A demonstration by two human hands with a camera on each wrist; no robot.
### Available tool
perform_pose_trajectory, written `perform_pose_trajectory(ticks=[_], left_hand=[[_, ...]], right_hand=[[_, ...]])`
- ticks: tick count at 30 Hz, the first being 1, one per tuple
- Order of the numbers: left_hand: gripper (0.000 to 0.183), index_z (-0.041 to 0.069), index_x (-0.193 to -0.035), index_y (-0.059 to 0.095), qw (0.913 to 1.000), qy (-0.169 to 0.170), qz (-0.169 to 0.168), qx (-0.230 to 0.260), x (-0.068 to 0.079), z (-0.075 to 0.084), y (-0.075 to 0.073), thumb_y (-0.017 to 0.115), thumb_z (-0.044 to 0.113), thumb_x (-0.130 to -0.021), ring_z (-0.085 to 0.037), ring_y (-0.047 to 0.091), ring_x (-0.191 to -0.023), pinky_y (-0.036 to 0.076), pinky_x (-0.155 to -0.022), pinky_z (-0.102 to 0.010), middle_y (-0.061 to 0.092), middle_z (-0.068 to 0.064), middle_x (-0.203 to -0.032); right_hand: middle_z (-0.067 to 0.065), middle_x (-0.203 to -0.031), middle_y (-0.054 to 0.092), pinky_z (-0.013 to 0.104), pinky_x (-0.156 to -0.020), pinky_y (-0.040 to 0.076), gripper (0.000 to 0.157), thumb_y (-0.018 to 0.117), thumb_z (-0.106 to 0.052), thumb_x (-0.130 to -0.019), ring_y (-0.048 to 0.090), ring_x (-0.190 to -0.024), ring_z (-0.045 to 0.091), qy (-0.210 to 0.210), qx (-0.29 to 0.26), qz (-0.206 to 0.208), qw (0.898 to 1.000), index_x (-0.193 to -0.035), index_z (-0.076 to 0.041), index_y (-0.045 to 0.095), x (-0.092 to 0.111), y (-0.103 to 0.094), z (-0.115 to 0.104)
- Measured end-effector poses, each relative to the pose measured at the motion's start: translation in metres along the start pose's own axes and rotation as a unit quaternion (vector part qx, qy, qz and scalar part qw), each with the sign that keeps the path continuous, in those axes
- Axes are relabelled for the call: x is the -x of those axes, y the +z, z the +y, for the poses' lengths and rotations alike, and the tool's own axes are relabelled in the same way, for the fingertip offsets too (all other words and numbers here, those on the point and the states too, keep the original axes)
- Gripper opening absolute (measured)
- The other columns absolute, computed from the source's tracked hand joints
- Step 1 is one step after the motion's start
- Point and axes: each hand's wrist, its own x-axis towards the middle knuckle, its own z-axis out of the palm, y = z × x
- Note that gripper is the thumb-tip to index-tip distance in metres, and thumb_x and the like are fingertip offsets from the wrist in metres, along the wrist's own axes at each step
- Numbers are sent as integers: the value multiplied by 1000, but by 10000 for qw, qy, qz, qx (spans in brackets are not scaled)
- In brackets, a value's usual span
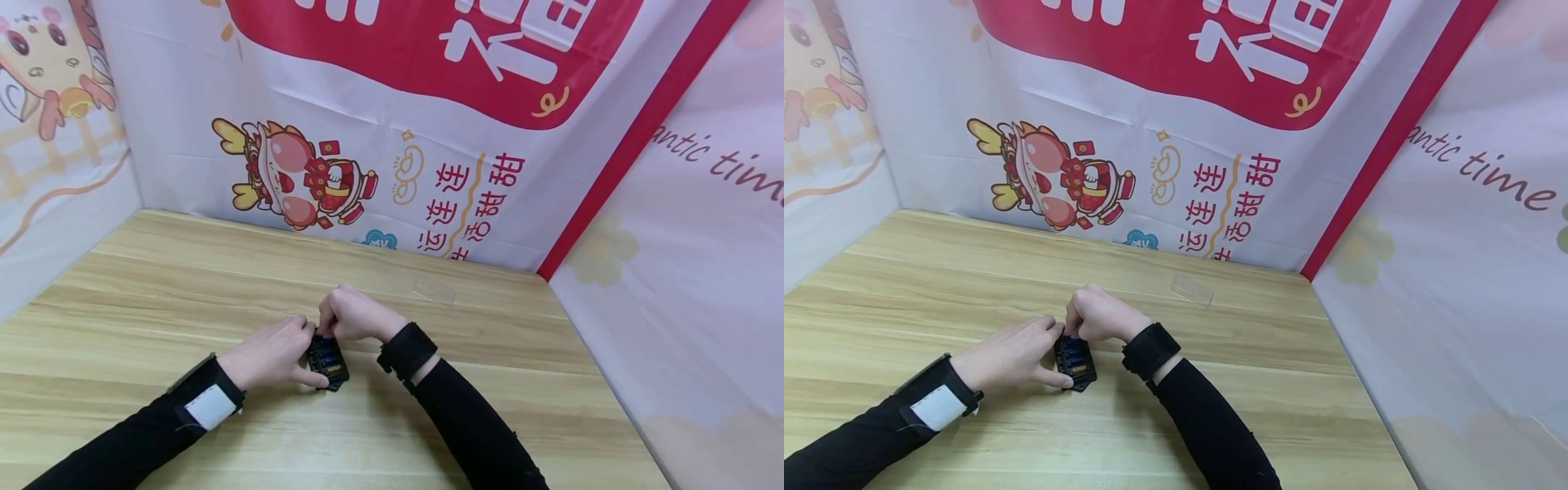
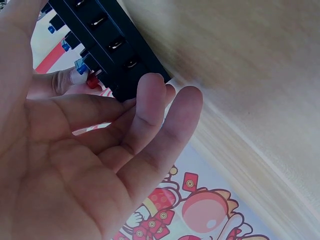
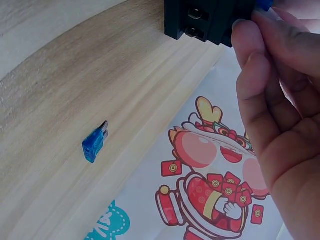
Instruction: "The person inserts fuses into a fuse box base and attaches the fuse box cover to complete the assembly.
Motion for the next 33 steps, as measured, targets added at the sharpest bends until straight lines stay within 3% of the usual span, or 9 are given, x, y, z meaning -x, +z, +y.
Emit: perform_pose_trajectory(ticks=[9,16,21,33], left_hand=[[76,1,-105,60,10000,9,31,-7,0,0,0,67,68,-71,-11,48,-76,42,-61,-27,51,-2,-89],[81,0,-110,60,10000,-75,-55,-35,0,1,0,66,70,-71,-11,48,-76,43,-62,-26,52,-2,-90],[84,0,-111,60,9998,-161,-143,23,0,2,0,64,72,-70,-11,48,-75,43,-61,-27,51,-2,-90],[83,-1,-112,59,9996,-216,-171,42,-1,1,-2,65,70,-71,-11,49,-77,44,-62,-28,52,-3,-92]], right_hand=[[-11,-73,62,12,-70,42,20,66,6,-74,59,-71,1,108,-51,-9,9999,-74,-12,75,-1,1,1],[-10,-78,64,11,-71,42,17,67,2,-79,58,-74,-1,130,12,-76,9999,-82,-12,76,3,1,2],[-9,-81,64,12,-70,43,13,68,-1,-82,58,-75,0,233,-278,-148,9992,-86,-10,75,6,0,3],[-8,-81,64,12,-65,44,12,70,-2,-82,58,-71,-1,406,-396,74,9984,-88,-11,75,8,3,7]])
